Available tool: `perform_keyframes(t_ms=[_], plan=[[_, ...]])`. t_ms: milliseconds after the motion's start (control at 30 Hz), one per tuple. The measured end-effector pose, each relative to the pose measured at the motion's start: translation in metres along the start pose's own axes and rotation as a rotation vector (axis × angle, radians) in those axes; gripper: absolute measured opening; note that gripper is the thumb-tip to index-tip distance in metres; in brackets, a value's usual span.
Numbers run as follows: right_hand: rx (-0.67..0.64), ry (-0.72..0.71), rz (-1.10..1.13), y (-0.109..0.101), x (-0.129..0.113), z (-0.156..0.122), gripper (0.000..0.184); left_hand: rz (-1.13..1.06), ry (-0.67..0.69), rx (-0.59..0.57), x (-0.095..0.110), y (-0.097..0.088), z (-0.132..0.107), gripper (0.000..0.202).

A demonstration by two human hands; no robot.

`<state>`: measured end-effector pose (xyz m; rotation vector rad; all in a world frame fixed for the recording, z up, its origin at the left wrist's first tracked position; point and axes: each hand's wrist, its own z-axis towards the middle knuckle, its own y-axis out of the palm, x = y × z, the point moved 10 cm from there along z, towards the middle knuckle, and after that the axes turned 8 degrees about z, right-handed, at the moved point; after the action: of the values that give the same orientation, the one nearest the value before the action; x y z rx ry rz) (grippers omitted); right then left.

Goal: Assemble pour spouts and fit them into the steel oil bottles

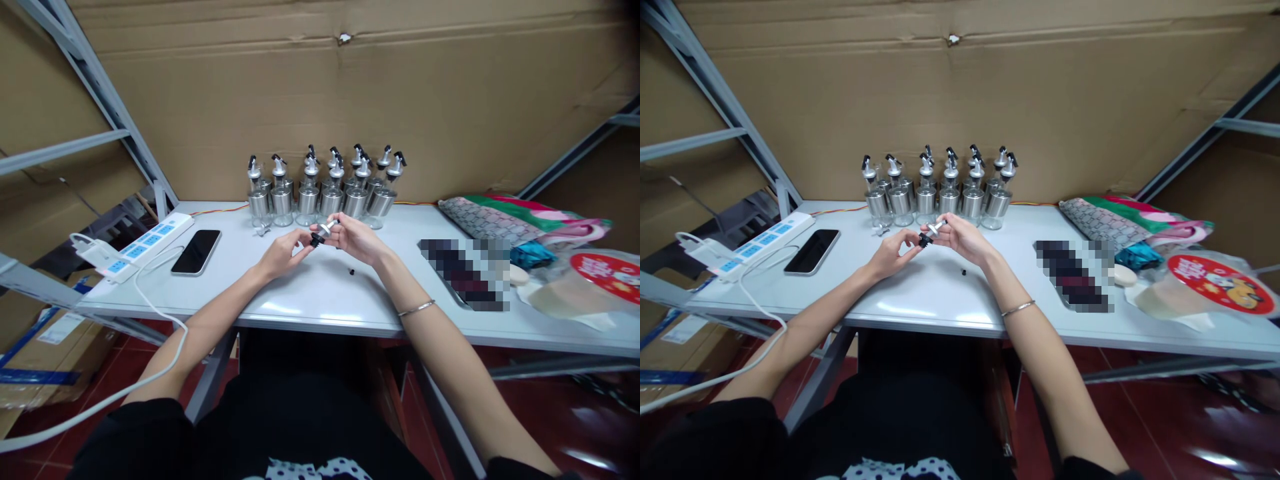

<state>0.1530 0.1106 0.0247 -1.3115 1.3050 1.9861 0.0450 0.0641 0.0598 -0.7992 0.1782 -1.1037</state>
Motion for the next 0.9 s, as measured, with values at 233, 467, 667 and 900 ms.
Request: perform_keyframes(t_ms=[233,467,667,900], plan=[[-0.023,0.016,-0.022,0.001,0.001,-0.001,0.026,-0.032,-0.024,-0.015,-0.006,0.005,-0.003,0.027],[-0.03,0.041,-0.037,0.0,0.004,-0.002,0.028,-0.028,-0.015,-0.07,-0.007,0.011,-0.004,0.048],[-0.03,0.085,-0.032,0.002,0.008,-0.003,0.027,0.125,0.095,-0.089,0.005,0.009,-0.001,0.06],[-0.025,0.131,0.004,0.0,0.013,-0.003,0.02,0.194,0.137,-0.198,0.007,0.019,-0.003,0.056]])
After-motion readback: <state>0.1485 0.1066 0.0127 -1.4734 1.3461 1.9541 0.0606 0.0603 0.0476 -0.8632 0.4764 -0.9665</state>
